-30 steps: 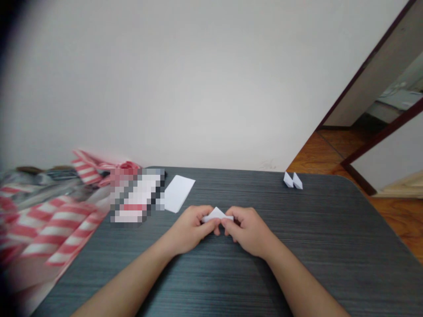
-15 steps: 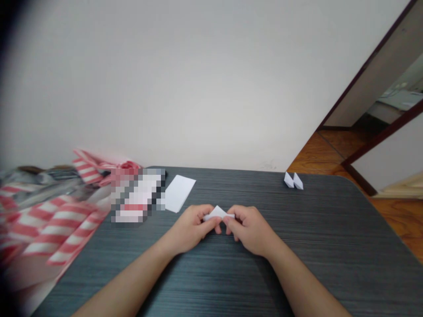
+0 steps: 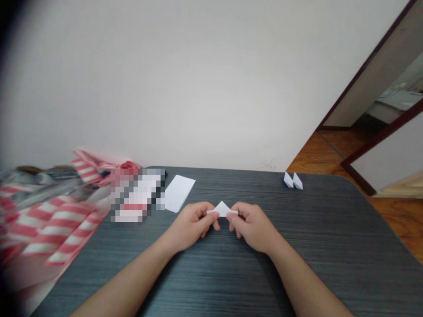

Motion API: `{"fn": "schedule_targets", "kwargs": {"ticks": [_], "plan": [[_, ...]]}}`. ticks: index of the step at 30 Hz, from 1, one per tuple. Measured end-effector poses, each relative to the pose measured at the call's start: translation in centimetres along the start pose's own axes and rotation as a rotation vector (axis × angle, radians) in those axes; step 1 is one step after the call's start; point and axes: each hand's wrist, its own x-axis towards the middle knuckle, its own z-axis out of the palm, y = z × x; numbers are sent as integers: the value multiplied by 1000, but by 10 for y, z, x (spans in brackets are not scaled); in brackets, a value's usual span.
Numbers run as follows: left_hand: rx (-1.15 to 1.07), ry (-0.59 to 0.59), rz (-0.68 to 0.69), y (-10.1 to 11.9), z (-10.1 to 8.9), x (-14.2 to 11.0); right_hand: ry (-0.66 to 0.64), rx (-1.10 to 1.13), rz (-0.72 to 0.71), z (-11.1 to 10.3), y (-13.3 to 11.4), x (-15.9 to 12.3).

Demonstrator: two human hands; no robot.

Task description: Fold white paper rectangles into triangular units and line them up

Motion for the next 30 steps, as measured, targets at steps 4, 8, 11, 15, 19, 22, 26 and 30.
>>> {"fn": "schedule_targets", "kwargs": {"ticks": [4,8,11,15,19,22,26,30], "plan": [[-56,4,-22,2,0,1,24,19,16,-2,3,0],[-55,13,-28,2,0,1,11,33,18,-2,5,1],[-55,21,-31,1,0,1,11,36,18,-2,5,1],[-81,26,-37,-2,1,2,17,43,18,-2,7,1],[-131,28,-30,-5,1,3,27,52,27,-3,8,1],[-135,36,-20,-6,1,3,38,59,28,-4,8,1],[-125,42,-22,-6,1,3,26,44,26,-4,8,2],[-149,44,-34,-2,1,3,25,43,30,-3,9,2]]}}
